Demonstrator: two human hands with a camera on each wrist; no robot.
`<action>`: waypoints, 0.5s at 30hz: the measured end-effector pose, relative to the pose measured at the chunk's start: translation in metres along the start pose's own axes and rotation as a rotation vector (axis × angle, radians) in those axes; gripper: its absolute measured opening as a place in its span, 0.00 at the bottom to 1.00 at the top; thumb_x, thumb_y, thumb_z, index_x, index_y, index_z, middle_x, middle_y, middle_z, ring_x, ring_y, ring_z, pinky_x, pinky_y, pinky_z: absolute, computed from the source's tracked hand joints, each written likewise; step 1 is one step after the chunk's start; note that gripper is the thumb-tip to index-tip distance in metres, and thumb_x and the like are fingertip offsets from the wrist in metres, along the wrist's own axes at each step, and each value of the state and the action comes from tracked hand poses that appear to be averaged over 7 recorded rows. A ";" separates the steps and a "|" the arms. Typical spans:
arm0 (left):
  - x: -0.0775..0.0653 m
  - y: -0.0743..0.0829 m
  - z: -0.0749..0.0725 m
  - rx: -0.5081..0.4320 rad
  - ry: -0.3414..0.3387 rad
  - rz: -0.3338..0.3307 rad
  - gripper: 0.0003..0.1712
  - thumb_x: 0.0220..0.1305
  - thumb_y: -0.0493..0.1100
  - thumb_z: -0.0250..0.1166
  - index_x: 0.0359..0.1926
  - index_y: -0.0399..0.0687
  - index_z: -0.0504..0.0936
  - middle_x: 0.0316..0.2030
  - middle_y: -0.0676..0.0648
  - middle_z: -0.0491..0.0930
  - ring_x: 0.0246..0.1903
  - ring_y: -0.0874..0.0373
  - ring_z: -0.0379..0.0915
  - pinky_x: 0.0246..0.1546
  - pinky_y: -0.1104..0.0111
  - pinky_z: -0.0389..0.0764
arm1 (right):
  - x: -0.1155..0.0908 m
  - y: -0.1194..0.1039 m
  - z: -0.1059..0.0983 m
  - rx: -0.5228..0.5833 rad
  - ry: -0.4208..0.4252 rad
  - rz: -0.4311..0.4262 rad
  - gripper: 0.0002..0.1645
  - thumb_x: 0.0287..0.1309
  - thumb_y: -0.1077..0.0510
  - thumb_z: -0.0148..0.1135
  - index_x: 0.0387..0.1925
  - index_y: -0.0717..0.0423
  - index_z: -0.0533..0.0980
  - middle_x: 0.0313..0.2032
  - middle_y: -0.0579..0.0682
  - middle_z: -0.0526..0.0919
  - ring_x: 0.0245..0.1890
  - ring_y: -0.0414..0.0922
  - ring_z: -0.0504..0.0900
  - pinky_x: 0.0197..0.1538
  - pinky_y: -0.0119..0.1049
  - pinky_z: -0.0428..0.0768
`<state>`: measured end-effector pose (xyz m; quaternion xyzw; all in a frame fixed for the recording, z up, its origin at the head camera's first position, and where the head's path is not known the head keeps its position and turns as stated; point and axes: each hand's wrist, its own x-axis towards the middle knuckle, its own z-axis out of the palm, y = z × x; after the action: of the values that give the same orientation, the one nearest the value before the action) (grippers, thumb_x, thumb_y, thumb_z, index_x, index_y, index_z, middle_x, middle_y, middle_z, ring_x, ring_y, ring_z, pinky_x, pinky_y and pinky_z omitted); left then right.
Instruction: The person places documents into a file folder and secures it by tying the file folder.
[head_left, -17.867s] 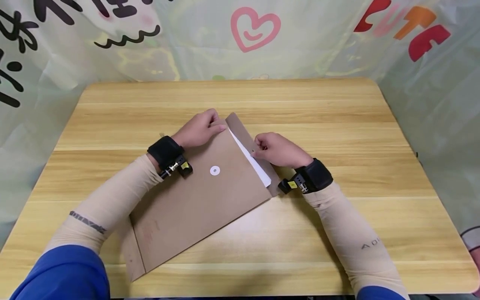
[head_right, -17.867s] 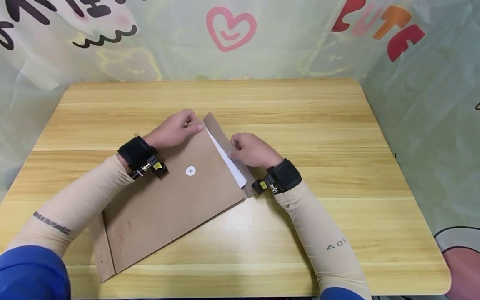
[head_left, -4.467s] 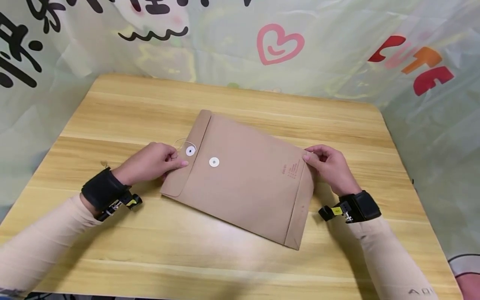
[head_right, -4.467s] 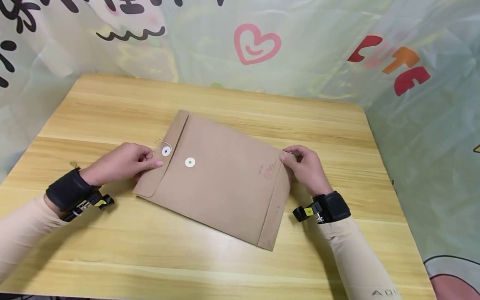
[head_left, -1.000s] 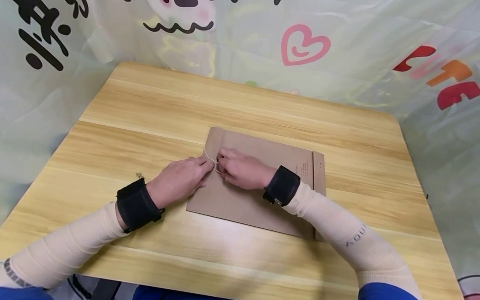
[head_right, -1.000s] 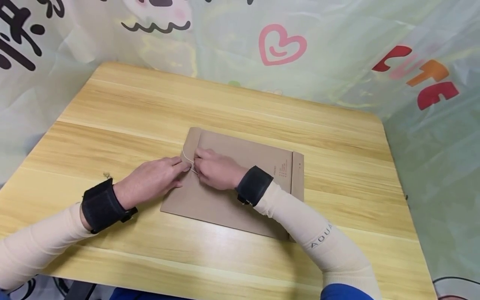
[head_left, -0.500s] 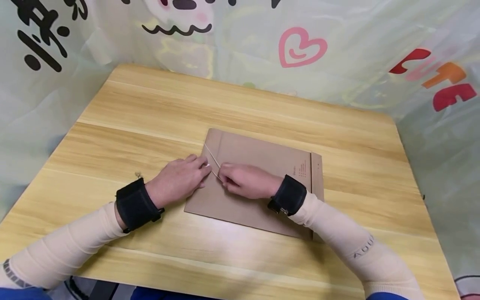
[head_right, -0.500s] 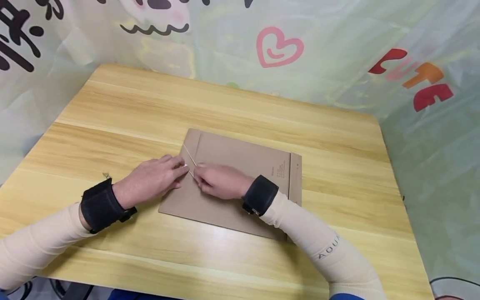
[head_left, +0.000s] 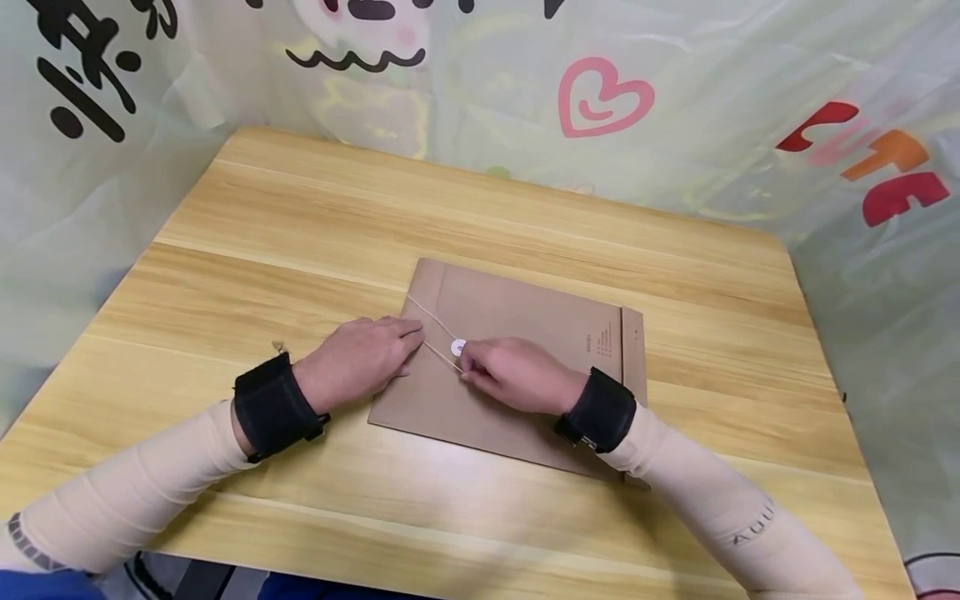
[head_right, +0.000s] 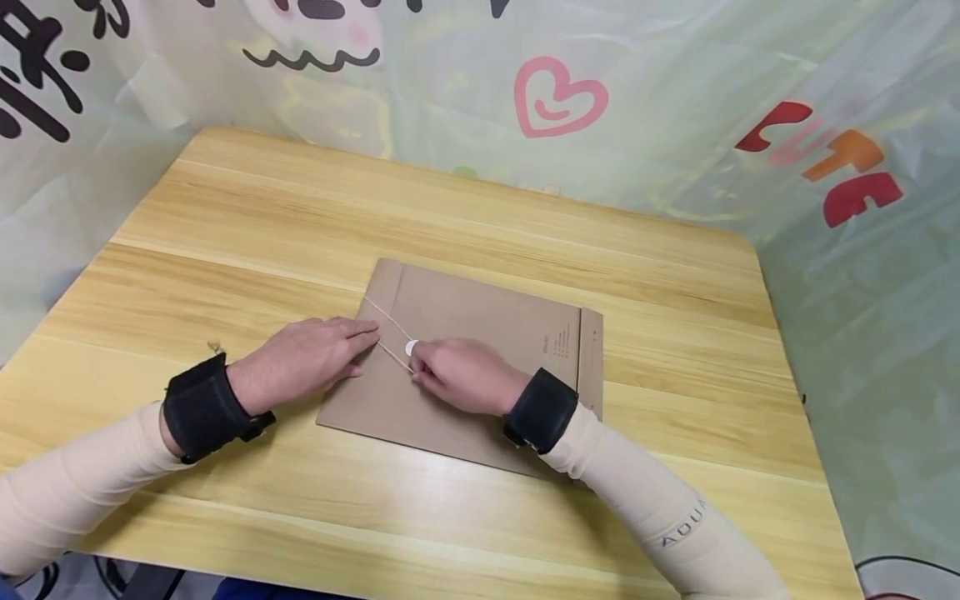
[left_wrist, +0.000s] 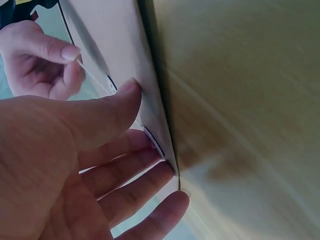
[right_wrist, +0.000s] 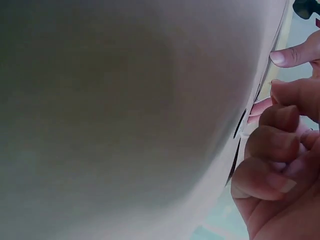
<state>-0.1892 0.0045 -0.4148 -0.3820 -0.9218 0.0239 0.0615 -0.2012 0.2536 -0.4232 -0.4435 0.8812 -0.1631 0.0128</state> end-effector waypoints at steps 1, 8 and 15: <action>0.000 0.000 0.000 0.004 0.003 0.002 0.26 0.65 0.48 0.70 0.58 0.37 0.80 0.62 0.40 0.79 0.59 0.46 0.79 0.49 0.54 0.85 | -0.003 0.001 0.000 -0.003 0.003 0.000 0.05 0.68 0.59 0.62 0.34 0.51 0.77 0.29 0.41 0.80 0.27 0.35 0.74 0.36 0.31 0.76; 0.002 0.001 0.000 -0.009 -0.021 0.008 0.26 0.69 0.48 0.66 0.61 0.35 0.78 0.63 0.37 0.78 0.62 0.43 0.77 0.53 0.50 0.83 | -0.022 0.006 -0.001 0.019 -0.001 0.011 0.05 0.69 0.58 0.61 0.34 0.49 0.77 0.22 0.38 0.75 0.21 0.32 0.68 0.29 0.28 0.72; 0.001 0.005 0.003 -0.010 -0.036 0.092 0.25 0.74 0.37 0.57 0.70 0.41 0.72 0.67 0.37 0.73 0.66 0.38 0.71 0.59 0.48 0.79 | -0.034 0.011 -0.002 0.021 -0.015 0.034 0.06 0.69 0.59 0.60 0.34 0.48 0.77 0.21 0.36 0.71 0.20 0.30 0.66 0.30 0.28 0.73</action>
<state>-0.1867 0.0089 -0.4181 -0.4236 -0.9044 0.0290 0.0417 -0.1897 0.2867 -0.4283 -0.4297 0.8866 -0.1689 0.0267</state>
